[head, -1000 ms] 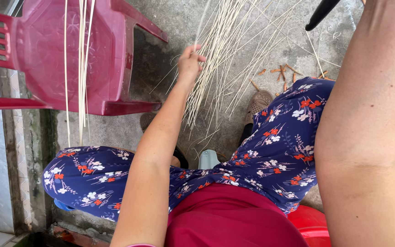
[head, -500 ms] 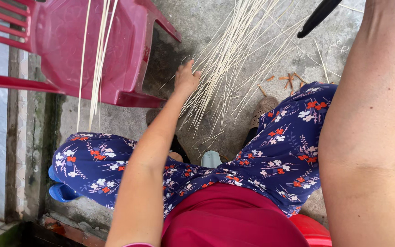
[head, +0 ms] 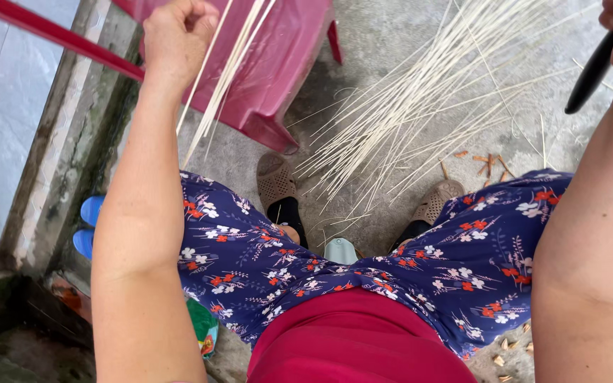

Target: The person sits on the floor and uses a knife to sharpen the ends of thin bamboo sticks. They hold each stick with one hand and scrape the knife along its length to create a pointed tip, then place the finished sticks on a nearby red plastic chair.

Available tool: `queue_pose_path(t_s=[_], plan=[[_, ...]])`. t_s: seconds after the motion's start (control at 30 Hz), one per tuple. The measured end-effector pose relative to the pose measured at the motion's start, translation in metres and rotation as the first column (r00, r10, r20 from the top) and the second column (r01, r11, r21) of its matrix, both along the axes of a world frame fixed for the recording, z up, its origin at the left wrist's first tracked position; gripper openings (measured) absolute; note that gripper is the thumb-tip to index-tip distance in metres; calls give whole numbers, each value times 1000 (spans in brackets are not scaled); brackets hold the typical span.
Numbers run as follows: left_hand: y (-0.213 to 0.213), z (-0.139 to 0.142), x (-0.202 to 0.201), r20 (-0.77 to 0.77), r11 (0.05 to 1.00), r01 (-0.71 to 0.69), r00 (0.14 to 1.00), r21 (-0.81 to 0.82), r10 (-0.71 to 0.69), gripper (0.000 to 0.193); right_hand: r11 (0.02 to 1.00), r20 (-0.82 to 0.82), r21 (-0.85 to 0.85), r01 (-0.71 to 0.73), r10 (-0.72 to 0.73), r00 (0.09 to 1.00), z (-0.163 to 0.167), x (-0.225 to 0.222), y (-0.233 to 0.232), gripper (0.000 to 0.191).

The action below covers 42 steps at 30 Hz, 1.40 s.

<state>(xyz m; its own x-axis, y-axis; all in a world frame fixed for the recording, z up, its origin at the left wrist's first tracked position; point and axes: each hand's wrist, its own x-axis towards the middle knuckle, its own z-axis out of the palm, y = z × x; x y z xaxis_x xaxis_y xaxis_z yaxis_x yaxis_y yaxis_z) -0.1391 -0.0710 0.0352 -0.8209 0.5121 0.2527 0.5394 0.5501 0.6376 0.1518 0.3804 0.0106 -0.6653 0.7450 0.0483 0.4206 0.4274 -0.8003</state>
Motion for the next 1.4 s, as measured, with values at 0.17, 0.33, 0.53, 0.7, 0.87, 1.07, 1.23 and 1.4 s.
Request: queue_pose_path(t_s=[0.17,0.33,0.53,0.7,0.87,1.07,1.23,1.4], plan=[[-17,-20,-16,-55,922,-158,987,-354,148,22,983,-179,-70,-171,156,971,10,-18,-38,43],[-19,-34,-14,6,843,-158,982,-514,188,28,922,-300,-62,-382,347,889,28,-34,-75,56],[-23,-28,-22,-139,913,-277,959,-299,245,12,887,-275,-151,-436,386,881,44,-50,-107,76],[-43,-11,-34,-200,937,-350,917,13,346,9,872,-285,-162,-461,406,868,43,-49,-115,80],[-60,-4,-32,-247,933,-337,900,127,359,8,883,-297,-144,-446,391,871,40,-47,-120,80],[-46,17,-16,-189,922,-186,947,340,261,4,924,-168,-147,-354,329,929,46,-47,-138,57],[-6,47,35,244,798,17,948,603,-204,6,884,-81,-88,-460,454,887,41,-53,-183,29],[42,75,70,177,688,199,882,698,-436,10,763,-95,-154,-628,621,778,35,-40,-242,36]])
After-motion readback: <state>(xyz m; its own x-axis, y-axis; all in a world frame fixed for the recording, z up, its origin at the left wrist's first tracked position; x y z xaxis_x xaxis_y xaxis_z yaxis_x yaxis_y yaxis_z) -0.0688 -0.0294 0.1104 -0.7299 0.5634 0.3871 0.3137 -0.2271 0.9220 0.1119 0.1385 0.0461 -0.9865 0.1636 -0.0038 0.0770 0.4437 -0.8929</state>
